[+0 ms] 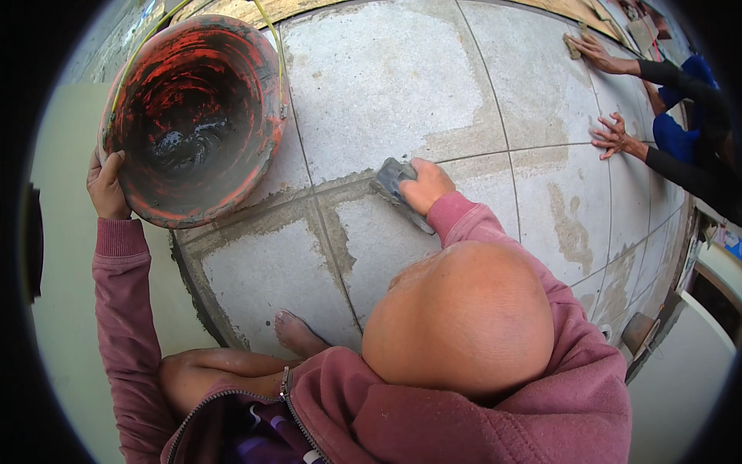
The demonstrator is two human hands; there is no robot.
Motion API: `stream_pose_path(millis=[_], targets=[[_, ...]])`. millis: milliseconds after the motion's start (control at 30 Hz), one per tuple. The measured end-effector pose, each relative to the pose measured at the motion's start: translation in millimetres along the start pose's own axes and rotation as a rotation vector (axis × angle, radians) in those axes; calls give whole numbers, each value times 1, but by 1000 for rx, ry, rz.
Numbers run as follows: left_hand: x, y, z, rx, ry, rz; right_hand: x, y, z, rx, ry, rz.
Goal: Apply grout to the seams between floor tiles using a trowel and cleaning up excess with a cloth.
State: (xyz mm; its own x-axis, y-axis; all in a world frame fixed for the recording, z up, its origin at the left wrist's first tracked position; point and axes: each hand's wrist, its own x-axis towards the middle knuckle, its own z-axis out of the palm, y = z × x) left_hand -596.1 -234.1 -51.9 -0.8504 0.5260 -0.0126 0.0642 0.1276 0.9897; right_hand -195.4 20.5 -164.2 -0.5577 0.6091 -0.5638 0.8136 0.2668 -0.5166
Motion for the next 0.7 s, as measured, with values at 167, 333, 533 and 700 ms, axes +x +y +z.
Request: stream_pose_path(millis=[167,333,533,700], targets=[[-1,0,8,1,58,-16,-10,-20,18,-137,-611,-102],[-1,-5,-13,-38,-7,-15,-13,30,-44,-219,-28,-366],[16,-14,-23,-89,8,-69,12,30,-51,-494,-242,-408],[15,-13,-19,-92,1,-55,12,47,-55,-415,-80,-360]])
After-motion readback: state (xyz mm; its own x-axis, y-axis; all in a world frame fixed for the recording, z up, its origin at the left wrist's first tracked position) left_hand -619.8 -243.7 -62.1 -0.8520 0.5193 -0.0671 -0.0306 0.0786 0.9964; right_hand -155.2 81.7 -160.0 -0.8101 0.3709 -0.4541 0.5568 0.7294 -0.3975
